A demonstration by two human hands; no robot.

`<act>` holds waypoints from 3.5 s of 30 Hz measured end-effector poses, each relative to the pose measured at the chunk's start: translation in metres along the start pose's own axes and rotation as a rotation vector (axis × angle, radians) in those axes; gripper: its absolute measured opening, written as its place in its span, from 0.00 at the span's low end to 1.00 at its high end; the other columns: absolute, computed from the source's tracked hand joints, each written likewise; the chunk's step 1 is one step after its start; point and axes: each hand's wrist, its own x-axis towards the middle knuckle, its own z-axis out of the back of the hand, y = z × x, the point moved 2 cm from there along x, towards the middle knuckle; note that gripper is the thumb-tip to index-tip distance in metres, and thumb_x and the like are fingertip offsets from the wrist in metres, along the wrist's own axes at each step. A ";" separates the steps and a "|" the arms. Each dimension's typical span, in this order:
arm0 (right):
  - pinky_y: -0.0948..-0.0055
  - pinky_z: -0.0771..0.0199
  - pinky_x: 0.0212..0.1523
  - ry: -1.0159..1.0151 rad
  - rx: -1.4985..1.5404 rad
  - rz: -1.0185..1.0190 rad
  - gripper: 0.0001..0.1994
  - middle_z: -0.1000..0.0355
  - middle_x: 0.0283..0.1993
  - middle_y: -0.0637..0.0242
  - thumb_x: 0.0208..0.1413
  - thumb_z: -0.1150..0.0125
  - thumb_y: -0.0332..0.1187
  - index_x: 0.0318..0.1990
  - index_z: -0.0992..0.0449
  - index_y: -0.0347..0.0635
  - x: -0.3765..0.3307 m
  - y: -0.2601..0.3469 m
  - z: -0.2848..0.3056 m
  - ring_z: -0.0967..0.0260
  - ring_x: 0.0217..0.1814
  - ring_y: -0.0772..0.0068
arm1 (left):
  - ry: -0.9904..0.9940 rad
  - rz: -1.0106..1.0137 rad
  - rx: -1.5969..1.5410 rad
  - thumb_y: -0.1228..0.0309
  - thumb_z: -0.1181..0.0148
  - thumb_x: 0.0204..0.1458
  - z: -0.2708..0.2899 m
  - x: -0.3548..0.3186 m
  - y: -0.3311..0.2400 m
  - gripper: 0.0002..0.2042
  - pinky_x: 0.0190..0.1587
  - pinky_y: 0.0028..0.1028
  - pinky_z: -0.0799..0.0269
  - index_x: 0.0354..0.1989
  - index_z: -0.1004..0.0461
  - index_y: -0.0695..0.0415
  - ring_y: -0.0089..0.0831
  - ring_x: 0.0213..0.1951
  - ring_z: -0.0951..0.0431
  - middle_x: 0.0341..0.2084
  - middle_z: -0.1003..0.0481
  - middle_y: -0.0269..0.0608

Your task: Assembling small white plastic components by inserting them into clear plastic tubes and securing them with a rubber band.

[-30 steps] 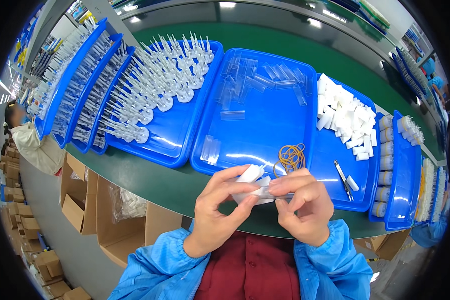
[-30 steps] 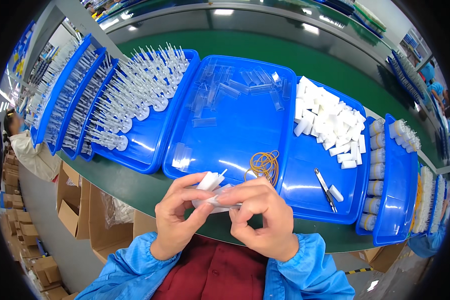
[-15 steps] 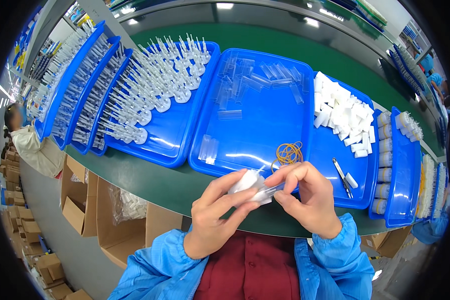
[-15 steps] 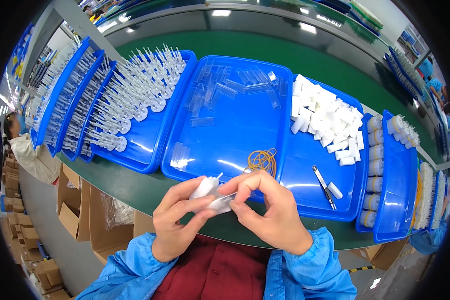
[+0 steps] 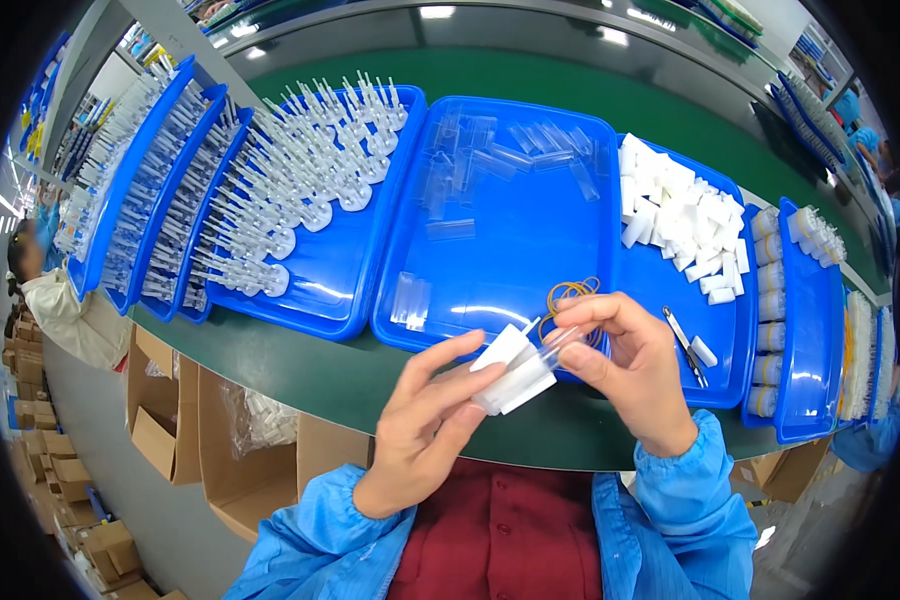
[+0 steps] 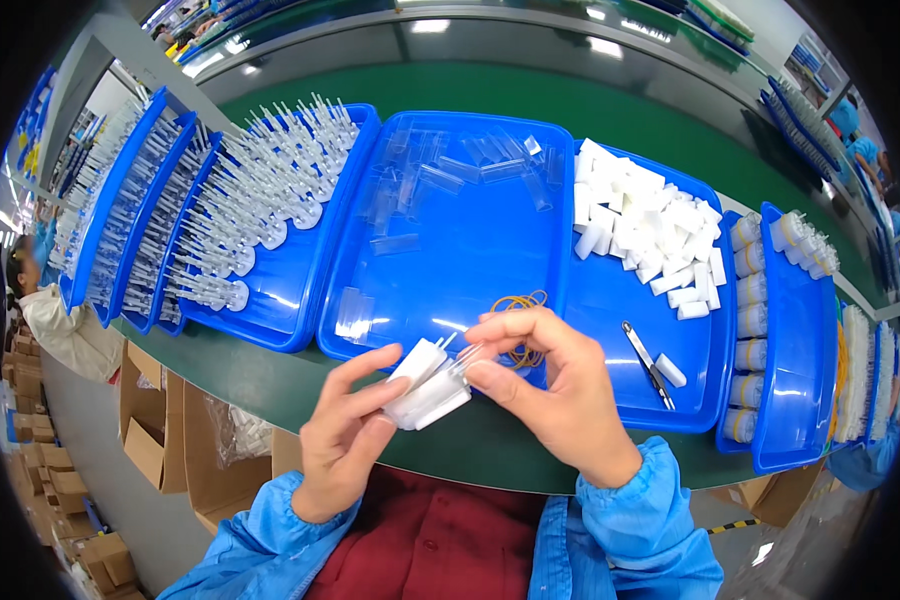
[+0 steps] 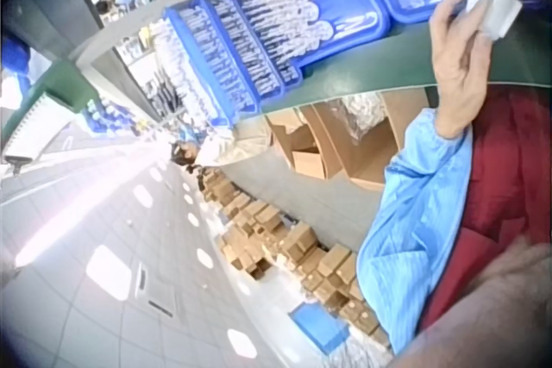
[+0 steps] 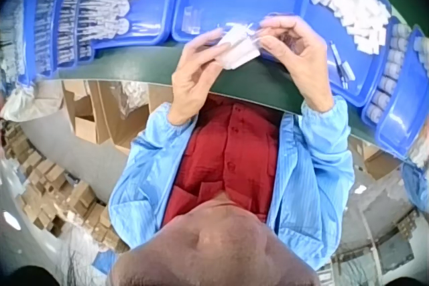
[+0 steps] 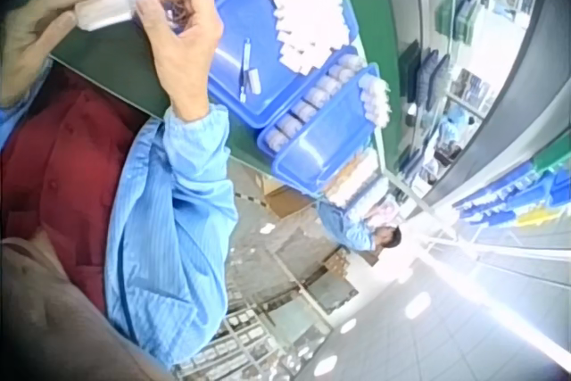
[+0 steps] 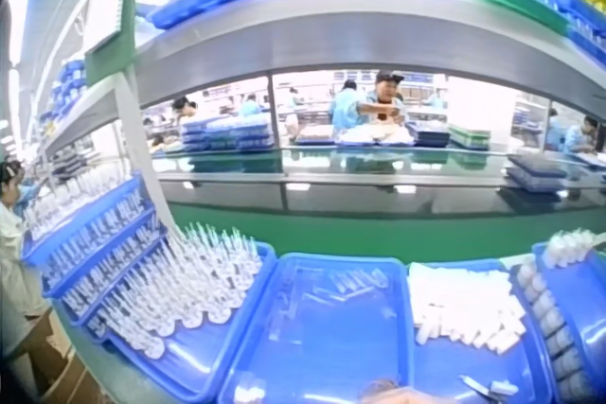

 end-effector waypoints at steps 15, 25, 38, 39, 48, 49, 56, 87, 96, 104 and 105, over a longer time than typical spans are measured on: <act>0.46 0.57 0.76 0.167 0.009 -0.017 0.17 0.23 0.53 0.60 0.51 0.27 0.29 0.49 0.22 0.41 -0.010 0.008 -0.010 0.29 0.61 0.64 | 0.019 0.076 -0.458 0.83 0.35 0.53 0.000 -0.006 0.011 0.21 0.60 0.39 0.25 0.55 0.34 0.65 0.42 0.60 0.29 0.56 0.36 0.51; 0.50 0.44 0.71 0.401 -0.491 0.316 0.16 0.23 0.51 0.62 0.49 0.26 0.29 0.47 0.19 0.42 0.011 0.025 -0.028 0.32 0.63 0.60 | 0.025 0.179 -0.407 0.84 0.39 0.57 0.009 -0.010 0.018 0.17 0.62 0.38 0.27 0.55 0.28 0.66 0.41 0.62 0.30 0.63 0.38 0.54; 0.62 0.28 0.45 0.238 -1.373 0.580 0.08 0.29 0.33 0.62 0.44 0.35 0.26 0.35 0.22 0.41 0.124 -0.031 -0.067 0.27 0.44 0.60 | -0.240 0.181 -0.410 0.87 0.40 0.56 0.031 -0.020 0.031 0.18 0.61 0.37 0.26 0.56 0.27 0.70 0.41 0.60 0.28 0.61 0.33 0.56; 0.62 0.27 0.45 0.266 -1.360 0.540 0.08 0.30 0.32 0.61 0.43 0.35 0.25 0.34 0.23 0.41 0.118 -0.026 -0.062 0.27 0.44 0.59 | -0.247 0.177 -0.409 0.87 0.40 0.56 0.032 -0.020 0.031 0.17 0.61 0.37 0.25 0.55 0.27 0.70 0.41 0.60 0.27 0.61 0.33 0.56; 0.74 0.25 0.49 0.009 0.049 0.022 0.21 0.26 0.44 0.61 0.59 0.35 0.25 0.58 0.35 0.36 0.040 0.020 -0.054 0.26 0.48 0.73 | -0.222 0.197 -0.371 0.87 0.39 0.55 0.023 -0.011 0.021 0.15 0.57 0.34 0.22 0.52 0.24 0.70 0.41 0.57 0.24 0.61 0.33 0.58; 0.74 0.26 0.50 0.012 0.031 0.039 0.21 0.26 0.43 0.61 0.59 0.35 0.25 0.58 0.35 0.35 0.034 0.017 -0.053 0.26 0.48 0.73 | -0.211 0.196 -0.365 0.86 0.39 0.55 0.020 -0.010 0.021 0.15 0.57 0.34 0.22 0.52 0.24 0.70 0.41 0.57 0.24 0.61 0.33 0.58; 0.72 0.28 0.52 -0.017 -0.080 0.103 0.17 0.25 0.44 0.61 0.58 0.33 0.26 0.51 0.32 0.36 0.014 0.010 -0.044 0.23 0.48 0.70 | -0.221 0.218 -0.330 0.86 0.39 0.55 0.010 -0.006 0.018 0.15 0.56 0.33 0.21 0.52 0.24 0.71 0.41 0.57 0.24 0.60 0.32 0.58; 0.70 0.29 0.50 -0.015 0.062 -0.075 0.14 0.26 0.44 0.60 0.49 0.26 0.27 0.42 0.24 0.41 -0.001 -0.007 -0.029 0.26 0.49 0.62 | -0.151 0.024 0.243 0.81 0.31 0.50 -0.001 -0.001 0.002 0.14 0.50 0.34 0.21 0.47 0.18 0.60 0.45 0.50 0.19 0.54 0.25 0.57; 0.73 0.28 0.54 0.020 -0.099 0.049 0.19 0.24 0.50 0.59 0.53 0.28 0.27 0.49 0.29 0.36 -0.004 -0.013 -0.016 0.25 0.49 0.74 | -0.055 0.129 -0.178 0.85 0.37 0.54 0.003 -0.005 0.006 0.18 0.56 0.37 0.22 0.54 0.25 0.67 0.45 0.58 0.25 0.59 0.32 0.57; 0.70 0.34 0.61 0.082 0.070 0.000 0.21 0.27 0.53 0.56 0.52 0.27 0.27 0.49 0.32 0.38 -0.021 -0.014 -0.033 0.28 0.60 0.66 | -0.118 0.085 -0.480 0.88 0.37 0.52 -0.002 -0.018 0.019 0.17 0.59 0.39 0.23 0.49 0.33 0.67 0.43 0.58 0.26 0.53 0.34 0.52; 0.68 0.35 0.62 0.114 0.025 0.016 0.21 0.27 0.54 0.56 0.52 0.26 0.28 0.49 0.31 0.38 -0.019 -0.015 -0.028 0.29 0.61 0.65 | -0.120 0.107 -0.497 0.87 0.37 0.53 -0.002 -0.019 0.019 0.18 0.59 0.39 0.23 0.50 0.33 0.67 0.43 0.58 0.26 0.54 0.34 0.52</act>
